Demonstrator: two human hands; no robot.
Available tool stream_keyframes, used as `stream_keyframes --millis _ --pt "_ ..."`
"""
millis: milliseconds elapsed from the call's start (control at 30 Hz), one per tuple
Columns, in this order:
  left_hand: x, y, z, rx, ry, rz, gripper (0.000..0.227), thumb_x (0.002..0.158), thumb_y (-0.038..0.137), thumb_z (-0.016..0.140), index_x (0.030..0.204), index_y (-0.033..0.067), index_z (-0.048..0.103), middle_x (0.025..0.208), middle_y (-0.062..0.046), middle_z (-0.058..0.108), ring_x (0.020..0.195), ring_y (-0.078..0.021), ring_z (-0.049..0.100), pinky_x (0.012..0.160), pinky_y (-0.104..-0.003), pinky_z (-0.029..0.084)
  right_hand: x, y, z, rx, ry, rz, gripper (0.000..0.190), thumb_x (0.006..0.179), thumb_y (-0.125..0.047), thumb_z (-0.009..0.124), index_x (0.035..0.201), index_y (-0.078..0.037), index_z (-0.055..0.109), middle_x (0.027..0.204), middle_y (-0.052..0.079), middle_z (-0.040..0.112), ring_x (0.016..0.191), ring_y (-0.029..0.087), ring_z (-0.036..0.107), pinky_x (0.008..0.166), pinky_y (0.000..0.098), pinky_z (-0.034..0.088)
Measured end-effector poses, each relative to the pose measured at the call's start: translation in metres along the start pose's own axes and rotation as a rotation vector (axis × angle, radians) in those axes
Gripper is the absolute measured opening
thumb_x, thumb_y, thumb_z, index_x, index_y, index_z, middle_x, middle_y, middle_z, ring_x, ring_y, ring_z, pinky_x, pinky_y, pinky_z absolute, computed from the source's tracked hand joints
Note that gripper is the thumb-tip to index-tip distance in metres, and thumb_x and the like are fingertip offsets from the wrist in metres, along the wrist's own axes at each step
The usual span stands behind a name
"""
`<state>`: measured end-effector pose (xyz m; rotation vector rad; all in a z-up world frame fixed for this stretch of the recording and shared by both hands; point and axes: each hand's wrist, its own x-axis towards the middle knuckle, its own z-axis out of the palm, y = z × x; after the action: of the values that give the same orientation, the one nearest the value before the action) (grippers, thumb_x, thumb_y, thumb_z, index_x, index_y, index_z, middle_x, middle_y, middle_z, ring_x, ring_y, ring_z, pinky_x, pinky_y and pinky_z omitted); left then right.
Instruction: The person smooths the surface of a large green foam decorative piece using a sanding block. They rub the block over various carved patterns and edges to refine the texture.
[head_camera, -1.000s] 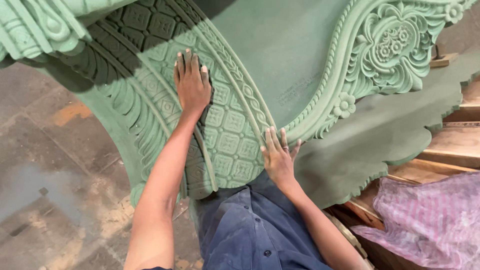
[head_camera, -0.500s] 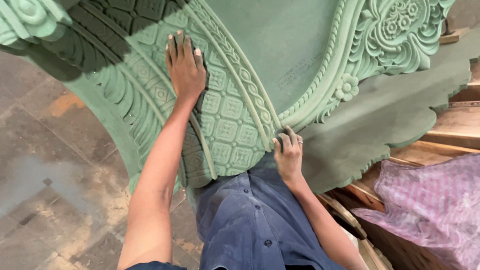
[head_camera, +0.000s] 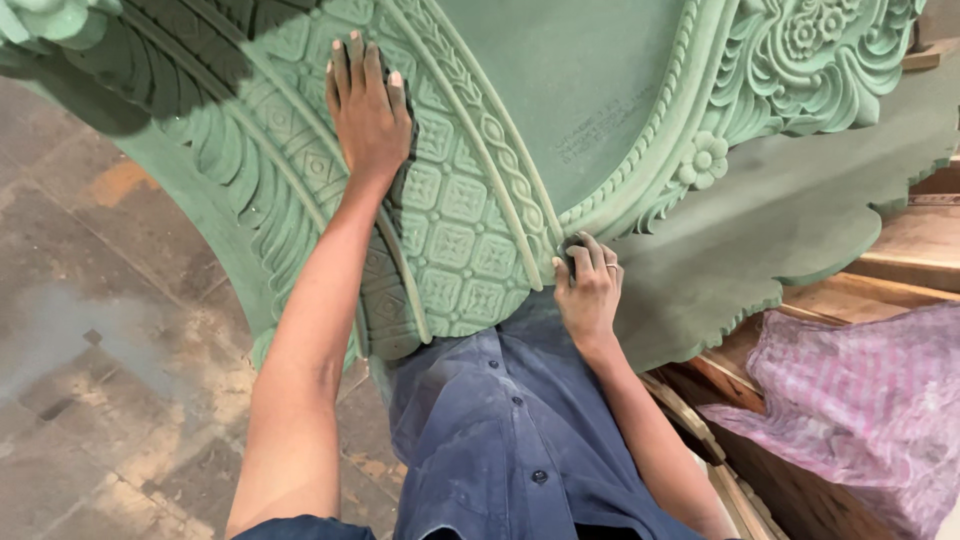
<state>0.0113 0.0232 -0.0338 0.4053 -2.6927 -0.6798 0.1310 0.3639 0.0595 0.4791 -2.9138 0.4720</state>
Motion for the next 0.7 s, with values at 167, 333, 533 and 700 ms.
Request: stream_keyframes --millis 167,333,533,700 --pt "0.001 -0.004 0.003 -0.007 -0.005 -0.01 0.043 0.114 0.025 0.049 0.15 0.001 0.048 0.165 -0.016 0.036 0.156 -0.0377 0.025 0.128 -0.052 0.019 0.0 -0.002 0.005 0.057 -0.013 -0.031 0.017 0.095 -0.002 0.065 0.112 -0.003 0.068 0.122 0.012 0.073 0.112 0.032 0.063 0.099 0.0424 0.047" --pt "-0.005 -0.006 0.008 0.019 0.056 0.054 0.043 0.118 0.025 0.049 0.154 0.001 0.048 0.166 -0.017 0.036 0.155 -0.0385 0.025 0.13 -0.053 0.019 -0.006 -0.007 0.01 0.035 -0.04 -0.031 0.021 0.097 -0.003 0.063 0.118 -0.003 0.068 0.121 0.012 0.072 0.114 0.034 0.063 0.1 0.0446 0.047" --pt "0.0 -0.002 0.002 -0.012 -0.016 -0.006 0.044 0.115 0.024 0.05 0.151 -0.0009 0.048 0.165 -0.016 0.037 0.155 -0.0385 0.026 0.129 -0.053 0.019 -0.009 -0.01 0.002 -0.029 -0.075 -0.029 0.032 0.094 -0.009 0.066 0.125 -0.001 0.067 0.118 0.018 0.066 0.107 0.037 0.059 0.093 0.0467 0.046" --pt "0.002 -0.002 -0.001 0.017 -0.023 -0.005 0.044 0.115 0.024 0.049 0.152 0.0012 0.047 0.166 -0.016 0.035 0.156 -0.0383 0.025 0.129 -0.053 0.019 0.004 -0.014 0.011 0.045 -0.094 0.008 0.029 0.093 -0.005 0.063 0.121 -0.005 0.069 0.109 0.012 0.066 0.104 0.033 0.061 0.092 0.0459 0.047"
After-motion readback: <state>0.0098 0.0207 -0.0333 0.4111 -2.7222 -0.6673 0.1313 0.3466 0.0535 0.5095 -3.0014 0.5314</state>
